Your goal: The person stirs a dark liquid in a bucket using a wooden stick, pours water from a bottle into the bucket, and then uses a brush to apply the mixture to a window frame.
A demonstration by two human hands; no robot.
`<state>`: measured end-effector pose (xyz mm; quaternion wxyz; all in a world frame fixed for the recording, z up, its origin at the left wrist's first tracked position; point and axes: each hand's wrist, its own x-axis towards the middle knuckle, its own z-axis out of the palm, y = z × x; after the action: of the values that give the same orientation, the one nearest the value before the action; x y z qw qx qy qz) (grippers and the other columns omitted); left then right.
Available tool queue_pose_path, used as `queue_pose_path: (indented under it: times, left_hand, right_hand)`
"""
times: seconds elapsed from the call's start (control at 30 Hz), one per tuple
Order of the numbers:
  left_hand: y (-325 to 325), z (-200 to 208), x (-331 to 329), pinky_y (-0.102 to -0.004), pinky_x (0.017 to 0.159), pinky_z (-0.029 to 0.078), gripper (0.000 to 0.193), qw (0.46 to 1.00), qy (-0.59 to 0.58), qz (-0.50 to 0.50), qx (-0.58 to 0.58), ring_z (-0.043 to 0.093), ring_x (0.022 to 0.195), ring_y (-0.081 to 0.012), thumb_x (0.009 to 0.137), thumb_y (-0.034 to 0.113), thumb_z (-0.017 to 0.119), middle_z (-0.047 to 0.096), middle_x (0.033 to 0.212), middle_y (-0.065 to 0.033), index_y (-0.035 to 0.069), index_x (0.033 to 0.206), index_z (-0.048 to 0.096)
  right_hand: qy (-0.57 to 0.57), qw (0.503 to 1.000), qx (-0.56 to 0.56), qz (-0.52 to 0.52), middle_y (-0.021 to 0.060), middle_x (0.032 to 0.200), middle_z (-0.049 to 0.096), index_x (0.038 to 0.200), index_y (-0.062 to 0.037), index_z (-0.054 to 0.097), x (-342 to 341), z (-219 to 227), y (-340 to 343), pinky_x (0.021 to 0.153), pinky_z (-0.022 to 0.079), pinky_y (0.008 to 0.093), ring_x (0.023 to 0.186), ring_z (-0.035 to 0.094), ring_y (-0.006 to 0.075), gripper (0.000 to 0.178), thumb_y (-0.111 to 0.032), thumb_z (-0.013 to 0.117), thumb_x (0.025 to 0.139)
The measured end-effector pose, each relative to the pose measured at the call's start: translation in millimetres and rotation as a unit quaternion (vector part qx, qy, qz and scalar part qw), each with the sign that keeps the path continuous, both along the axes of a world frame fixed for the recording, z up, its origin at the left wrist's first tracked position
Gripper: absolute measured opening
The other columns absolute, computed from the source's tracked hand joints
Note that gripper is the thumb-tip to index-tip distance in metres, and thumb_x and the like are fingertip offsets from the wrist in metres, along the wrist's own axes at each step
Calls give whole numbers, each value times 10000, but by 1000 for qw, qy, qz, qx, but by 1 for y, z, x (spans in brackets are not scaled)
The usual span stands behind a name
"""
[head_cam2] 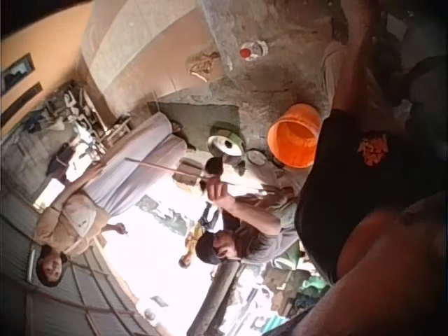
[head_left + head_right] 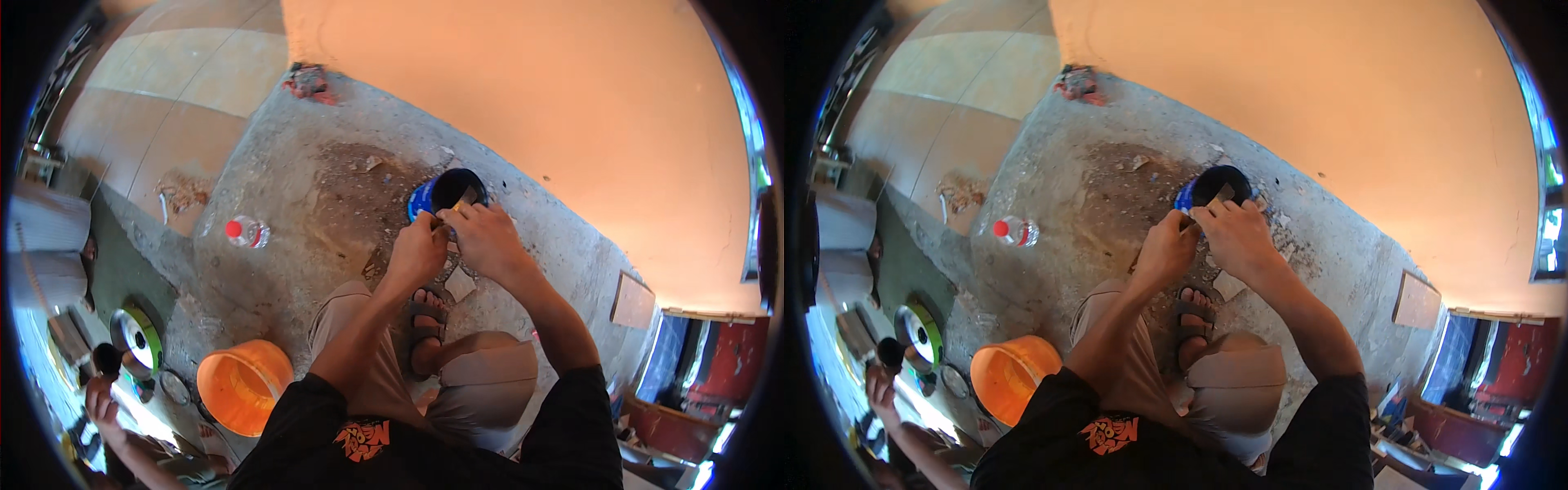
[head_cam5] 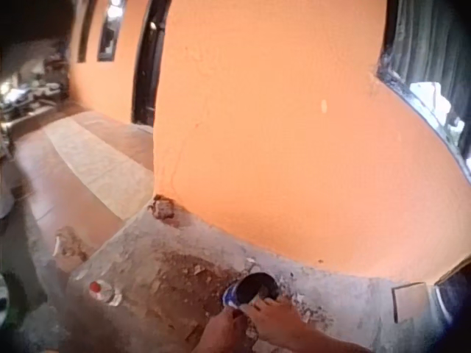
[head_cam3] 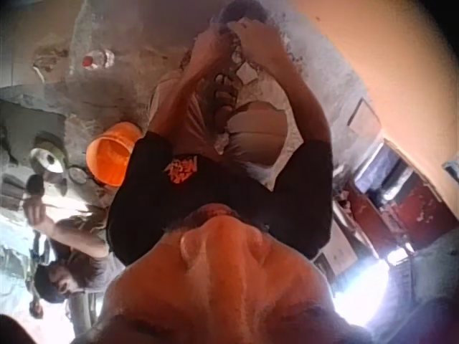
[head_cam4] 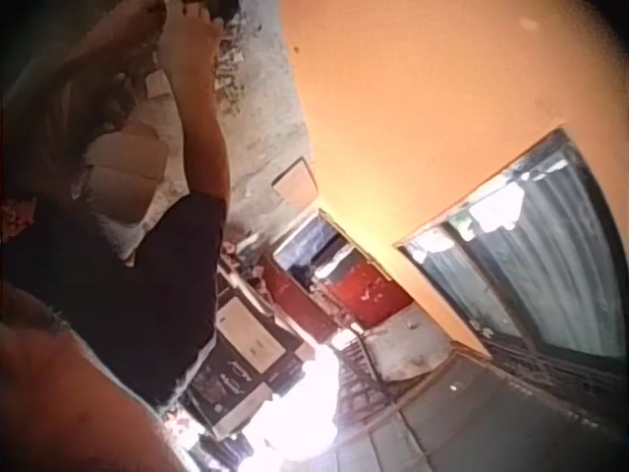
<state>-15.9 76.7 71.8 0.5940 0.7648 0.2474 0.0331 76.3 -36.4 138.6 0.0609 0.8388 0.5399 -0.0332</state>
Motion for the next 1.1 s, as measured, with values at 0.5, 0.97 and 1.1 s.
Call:
queue_pose_path:
  times: [0.5,0.97,1.1]
  left_hand:
    - [32,-103,49,-385,881,498,571,997,70,7,30,613,975,-260,852,106,685,605,1133,-139,82,1369,443]
    - [-32,-200,83,-542,1085,343,1067,995,-39,19,92,379,1339,-437,665,100,810,352,1488,-187,158,1532,191]
    - [-48,-189,85,-482,1125,323,1107,983,-172,44,44,387,1359,-380,651,64,827,349,1499,-178,105,1539,166]
  right_hand:
    - [-1,929,258,-264,66,920,683,1068,-77,658,61,-58,-109,709,492,364,820,661,219,174,-113,628,901]
    - [385,462,722,-341,96,1049,664,1206,-16,540,130,-242,-67,820,566,326,943,652,165,280,-211,583,1010]
    - [404,403,728,-381,73,1010,665,1206,-42,557,122,-218,-54,804,521,274,898,631,130,304,-262,604,1002]
